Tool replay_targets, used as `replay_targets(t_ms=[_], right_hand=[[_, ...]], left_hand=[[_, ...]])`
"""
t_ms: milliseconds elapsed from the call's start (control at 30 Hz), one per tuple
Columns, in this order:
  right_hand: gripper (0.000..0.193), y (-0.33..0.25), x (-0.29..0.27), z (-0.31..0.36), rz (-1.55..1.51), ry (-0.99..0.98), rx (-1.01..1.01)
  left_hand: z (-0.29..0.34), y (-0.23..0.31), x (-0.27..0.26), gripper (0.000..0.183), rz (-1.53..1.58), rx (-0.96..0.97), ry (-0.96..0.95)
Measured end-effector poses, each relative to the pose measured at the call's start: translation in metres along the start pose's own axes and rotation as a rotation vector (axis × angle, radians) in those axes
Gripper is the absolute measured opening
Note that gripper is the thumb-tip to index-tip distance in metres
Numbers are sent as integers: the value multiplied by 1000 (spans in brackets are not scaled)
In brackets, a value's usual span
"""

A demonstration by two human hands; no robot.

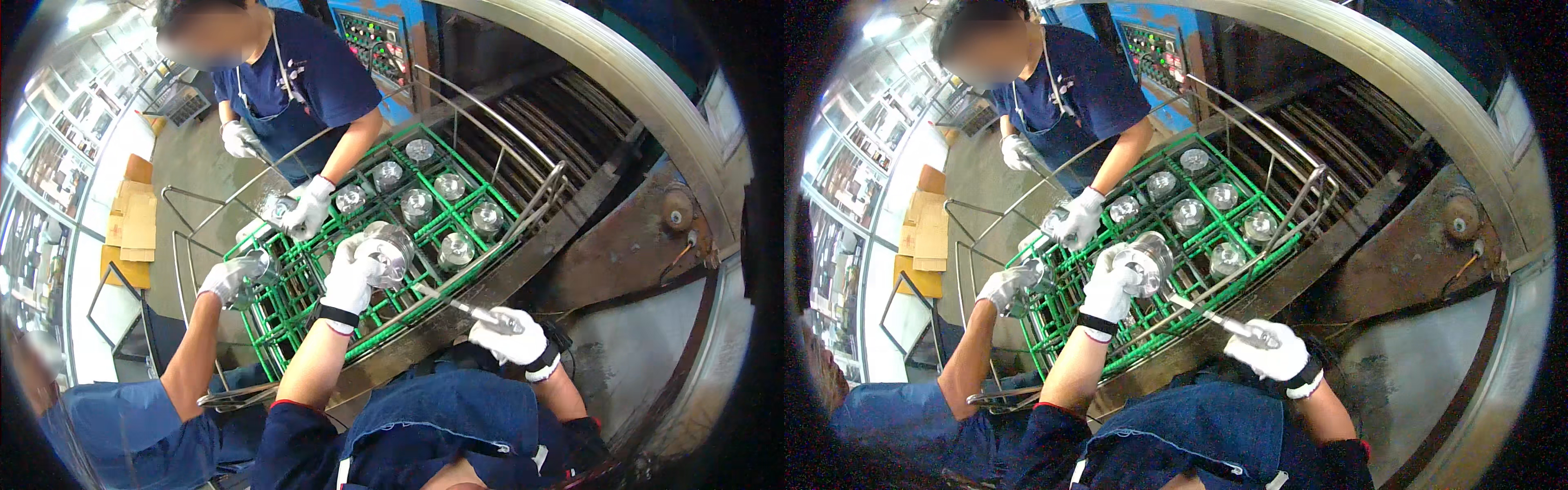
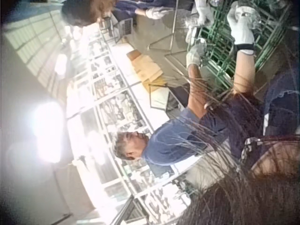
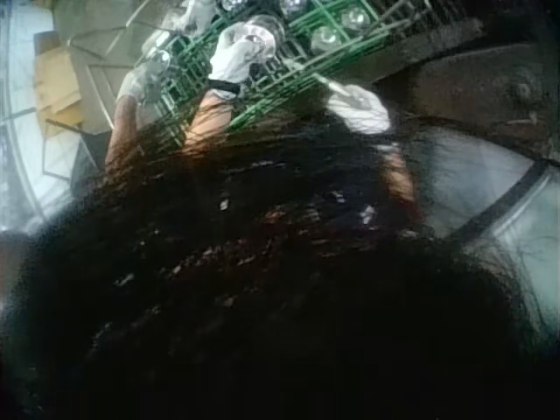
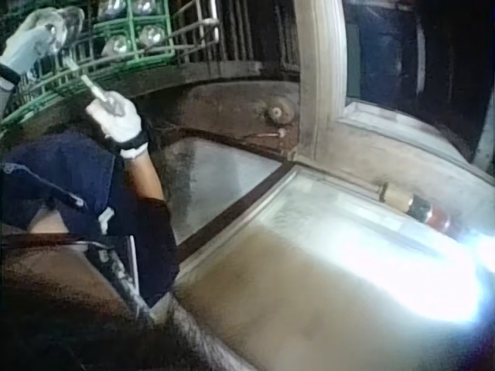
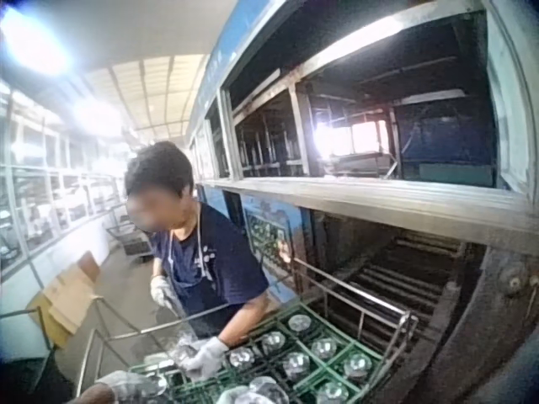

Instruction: Cleaning and inspecting metal pistons using an air blower before placing them in a storage bin.

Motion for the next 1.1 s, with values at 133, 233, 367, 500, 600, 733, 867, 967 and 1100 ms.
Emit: replay_targets(t_ms=[133, 233, 367, 500, 600, 733, 867, 967, 1100], right_hand=[[17, -17, 10, -6, -157, 95, 61], [17, -14, 11, -12, -62, 27, 35], [15, -25, 19, 3, -115, 14, -19], [14, -37, 11, 4, -116, 32, 49], [14, -44, 24, 9, -116, -24, 32], [16, -35, 8, 3, -164, 85, -9], [14, -37, 15, 8, -217, 54, -55], [14, -26, 4, 7, -184, 73, 19], [15, -37, 25, 13, -93, -16, -41]], left_hand=[[-2, 17, -3, 67, -54, 84, -85], [-4, 29, -5, 71, -116, 190, -120], [8, 53, 14, 76, -293, 275, -232], [14, 50, 21, 77, -322, 274, -321], [14, 44, 25, 75, -301, 261, -425], [17, 47, 29, 74, -363, 311, -417], [9, 40, 24, 75, -235, 238, -408], [7, 34, 22, 76, -106, 183, -391], [7, 30, 19, 49, 197, 152, -408]])
Point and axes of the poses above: each hand's wrist, its own z-axis away from the middle knuckle, its own x-axis out of the palm, y = z × x, the point moved 9 cm from there along -z, towards the middle knuckle, and after that the axes turned 4 degrees about z, right-handed, at the moved point
